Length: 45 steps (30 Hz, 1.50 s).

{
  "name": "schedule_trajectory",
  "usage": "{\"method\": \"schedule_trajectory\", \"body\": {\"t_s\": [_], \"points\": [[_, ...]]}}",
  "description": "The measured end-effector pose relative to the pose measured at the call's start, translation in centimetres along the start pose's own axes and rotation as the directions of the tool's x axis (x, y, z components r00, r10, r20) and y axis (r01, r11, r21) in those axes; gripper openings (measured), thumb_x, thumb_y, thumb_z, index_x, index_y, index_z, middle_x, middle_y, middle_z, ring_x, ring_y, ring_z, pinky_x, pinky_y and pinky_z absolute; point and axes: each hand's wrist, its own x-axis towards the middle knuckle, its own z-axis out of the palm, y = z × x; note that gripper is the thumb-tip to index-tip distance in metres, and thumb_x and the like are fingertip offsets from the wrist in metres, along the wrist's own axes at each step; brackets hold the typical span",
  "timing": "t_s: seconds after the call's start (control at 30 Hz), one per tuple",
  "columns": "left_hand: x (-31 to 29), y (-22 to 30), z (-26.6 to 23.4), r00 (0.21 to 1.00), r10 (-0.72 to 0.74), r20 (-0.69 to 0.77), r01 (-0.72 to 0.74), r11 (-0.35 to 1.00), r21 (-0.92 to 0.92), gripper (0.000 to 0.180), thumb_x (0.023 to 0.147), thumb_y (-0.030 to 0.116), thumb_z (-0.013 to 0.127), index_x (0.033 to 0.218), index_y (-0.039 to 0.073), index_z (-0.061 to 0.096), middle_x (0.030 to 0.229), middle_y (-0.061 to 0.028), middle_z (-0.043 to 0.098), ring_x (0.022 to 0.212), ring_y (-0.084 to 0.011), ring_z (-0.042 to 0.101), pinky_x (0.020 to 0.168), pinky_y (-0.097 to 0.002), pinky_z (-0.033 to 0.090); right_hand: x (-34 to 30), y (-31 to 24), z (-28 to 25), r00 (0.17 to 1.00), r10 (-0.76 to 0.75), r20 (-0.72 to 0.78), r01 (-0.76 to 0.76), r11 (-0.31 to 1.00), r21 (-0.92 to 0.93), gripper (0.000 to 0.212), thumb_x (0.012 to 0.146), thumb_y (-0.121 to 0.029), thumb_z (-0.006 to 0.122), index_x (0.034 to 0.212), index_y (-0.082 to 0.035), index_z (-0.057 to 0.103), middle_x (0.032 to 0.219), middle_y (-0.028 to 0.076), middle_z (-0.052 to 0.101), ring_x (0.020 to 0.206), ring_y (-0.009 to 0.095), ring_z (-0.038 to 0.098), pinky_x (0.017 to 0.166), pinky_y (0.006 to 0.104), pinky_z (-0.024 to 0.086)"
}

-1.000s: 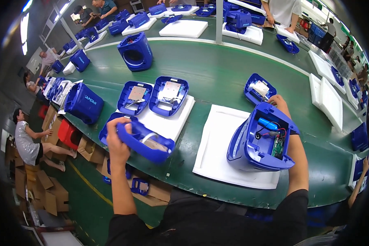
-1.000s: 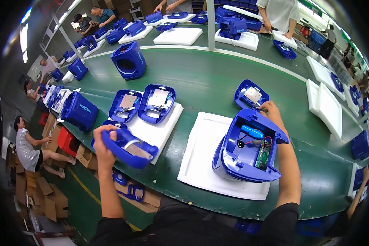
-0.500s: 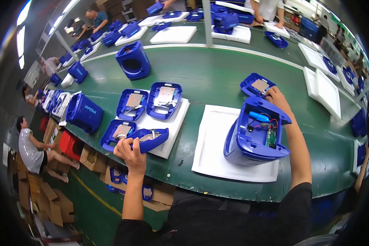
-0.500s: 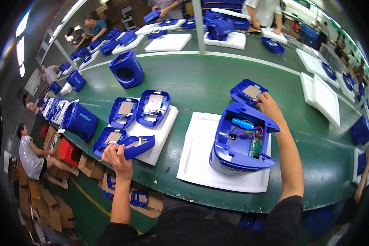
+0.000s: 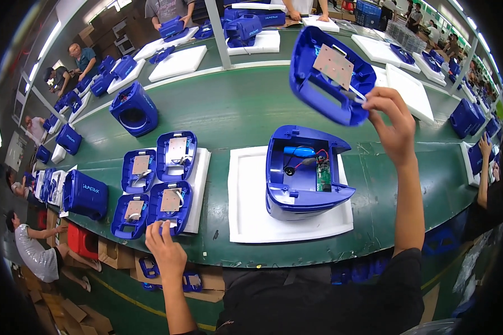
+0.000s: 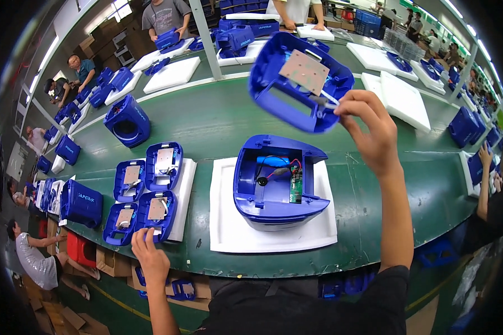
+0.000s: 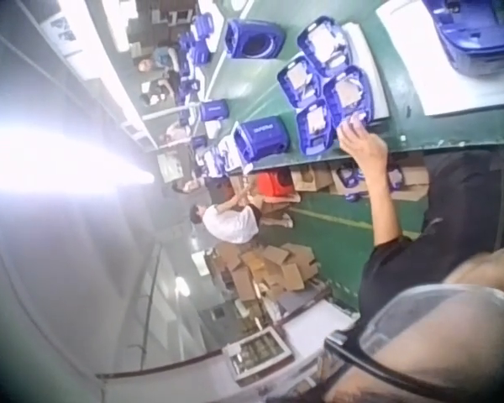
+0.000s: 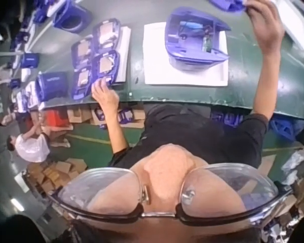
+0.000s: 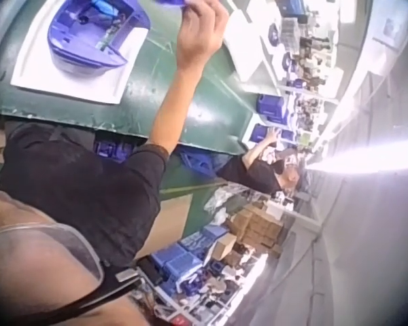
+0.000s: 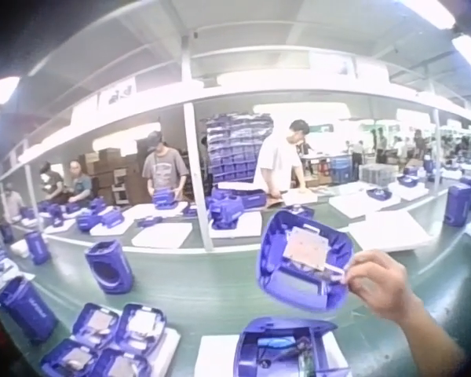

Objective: The person assembles blue electronic devices by hand, connecting internal wiring and rechargeable batteries, then snapping together the plastic casing.

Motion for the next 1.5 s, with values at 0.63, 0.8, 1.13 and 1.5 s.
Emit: {"method": "schedule_trajectory", "body": {"t_s": [0.63, 0.8, 1.13, 1.5], "points": [[3.3, 7.7, -8.4, 0.816, -0.153, -0.557, -0.402, 0.544, -0.737, 0.043, 0.108, 0.023, 0.069, 0.143, 0.008, 0.049, 0.138, -0.0261, 0.060, 0.125, -0.0366, 0.063, 0.102, -0.0550, 0.060, -6.9, -17.6, 2.1, 0.879, -0.393, 0.269, 0.183, 0.800, 0.571, 0.036, 0.080, -0.004, 0.087, 0.115, -0.005, 0.082, 0.115, 0.014, 0.072, 0.095, 0.031, 0.077, 0.076, 0.0394, 0.065], [1.5, 7.9, -12.2, 0.824, 0.300, -0.481, -0.485, 0.813, -0.322, 0.035, 0.104, 0.029, 0.069, 0.135, 0.020, 0.056, 0.132, -0.0129, 0.064, 0.131, -0.0390, 0.059, 0.118, -0.0710, 0.050, -8.6, -19.1, 4.2, 0.872, -0.319, 0.371, 0.060, 0.822, 0.566, 0.032, 0.084, -0.002, 0.083, 0.116, -0.007, 0.081, 0.114, 0.012, 0.071, 0.092, 0.027, 0.077, 0.075, 0.0362, 0.065], [1.2, 7.9, -10.8, 0.785, 0.581, -0.218, -0.617, 0.693, -0.373, 0.039, 0.081, 0.008, 0.080, 0.120, 0.004, 0.080, 0.092, -0.0043, 0.070, 0.082, -0.0208, 0.069, 0.077, -0.0378, 0.055, -10.0, -21.2, 7.4, 0.795, -0.206, 0.570, -0.259, 0.735, 0.626, 0.020, 0.095, -0.016, 0.087, 0.111, -0.008, 0.076, 0.115, 0.009, 0.070, 0.074, 0.019, 0.073, 0.067, 0.0320, 0.061], [0.3, 8.4, -10.3, 0.717, 0.697, -0.014, -0.568, 0.572, -0.592, 0.049, 0.071, 0.011, 0.085, 0.120, 0.008, 0.082, 0.082, -0.0005, 0.059, 0.074, -0.0194, 0.062, 0.065, -0.0348, 0.046, -12.7, -18.0, 13.6, 0.308, -0.351, 0.884, -0.675, 0.574, 0.463, 0.040, 0.101, -0.036, 0.084, 0.126, -0.005, 0.075, 0.097, 0.009, 0.079, 0.074, 0.024, 0.067, 0.072, 0.0368, 0.053]]}}
